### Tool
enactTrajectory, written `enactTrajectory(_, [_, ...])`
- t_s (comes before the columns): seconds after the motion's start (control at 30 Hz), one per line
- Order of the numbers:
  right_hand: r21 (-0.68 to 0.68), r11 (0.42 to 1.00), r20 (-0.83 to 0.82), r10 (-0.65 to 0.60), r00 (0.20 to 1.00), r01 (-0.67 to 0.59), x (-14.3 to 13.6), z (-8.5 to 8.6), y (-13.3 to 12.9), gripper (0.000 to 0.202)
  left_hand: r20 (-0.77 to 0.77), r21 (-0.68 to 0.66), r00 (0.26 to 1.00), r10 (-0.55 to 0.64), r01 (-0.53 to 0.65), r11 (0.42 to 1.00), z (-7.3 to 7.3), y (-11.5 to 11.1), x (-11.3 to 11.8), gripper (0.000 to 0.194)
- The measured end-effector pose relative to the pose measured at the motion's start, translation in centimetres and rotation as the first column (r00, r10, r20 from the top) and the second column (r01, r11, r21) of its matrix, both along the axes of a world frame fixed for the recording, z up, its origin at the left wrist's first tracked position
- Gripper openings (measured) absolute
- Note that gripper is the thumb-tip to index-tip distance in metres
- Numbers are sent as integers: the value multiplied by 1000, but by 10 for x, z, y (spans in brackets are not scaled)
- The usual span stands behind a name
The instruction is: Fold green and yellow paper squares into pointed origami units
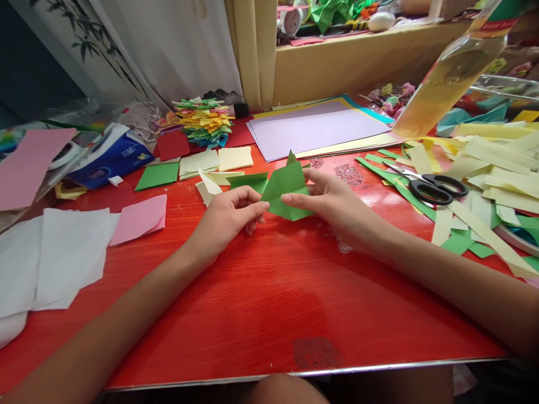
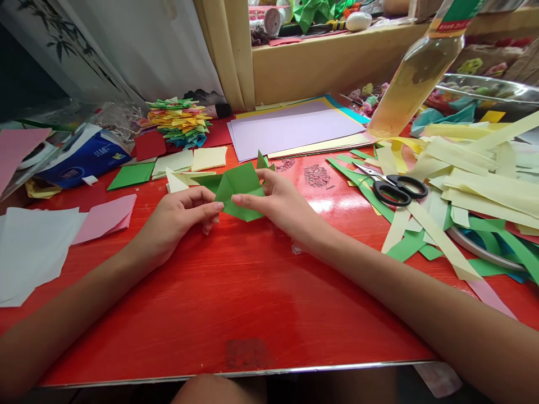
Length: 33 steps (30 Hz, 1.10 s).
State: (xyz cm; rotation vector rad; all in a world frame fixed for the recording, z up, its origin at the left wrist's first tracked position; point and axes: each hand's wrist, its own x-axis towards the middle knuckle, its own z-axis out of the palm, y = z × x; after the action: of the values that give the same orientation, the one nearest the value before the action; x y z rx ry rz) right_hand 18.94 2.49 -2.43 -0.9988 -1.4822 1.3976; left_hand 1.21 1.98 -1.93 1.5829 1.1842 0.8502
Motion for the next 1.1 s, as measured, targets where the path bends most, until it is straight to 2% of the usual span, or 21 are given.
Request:
enactTrajectory(0.07, [2,998,16,57,998,-57,0,-2,1,21,-5,-5,1000,21,-21,1000,0,1,0,17])
enactTrajectory(0.27, [-30,994,80,106,991,-104,-1,-3,0,18,-14,28,1000,21,-21,999,-1,1,1,19])
enactTrajectory(0.43, [118,991,88,-72,993,61,1,-5,-1,26,-25,-1,1000,-3,3,1000,0,1,1,17])
enactTrajectory(0.57, [198,979,199,3,980,-43,1,-4,-2,23,42,-19,999,29,-28,999,-2,2,1,16])
enactTrajectory(0.63, [268,962,281,-25,959,-53,1,-4,-4,26,68,-35,997,40,-37,999,-2,3,0,15])
enactTrajectory(0.8, [497,868,427,-234,873,-10,1,-6,-5,38,95,-49,994,47,-42,998,-1,3,0,14])
enactTrajectory(0.93, [592,797,447,-203,871,-118,3,-5,-5,35,115,-63,992,56,-49,997,0,2,-1,14])
enactTrajectory(1.0, [572,807,445,-155,882,-147,3,-4,-6,33,118,-83,992,53,-43,996,-1,2,-2,14])
enactTrajectory(1.1, [431,894,344,-41,938,-120,3,-2,-7,30,107,-85,993,45,-36,996,-1,2,-2,16])
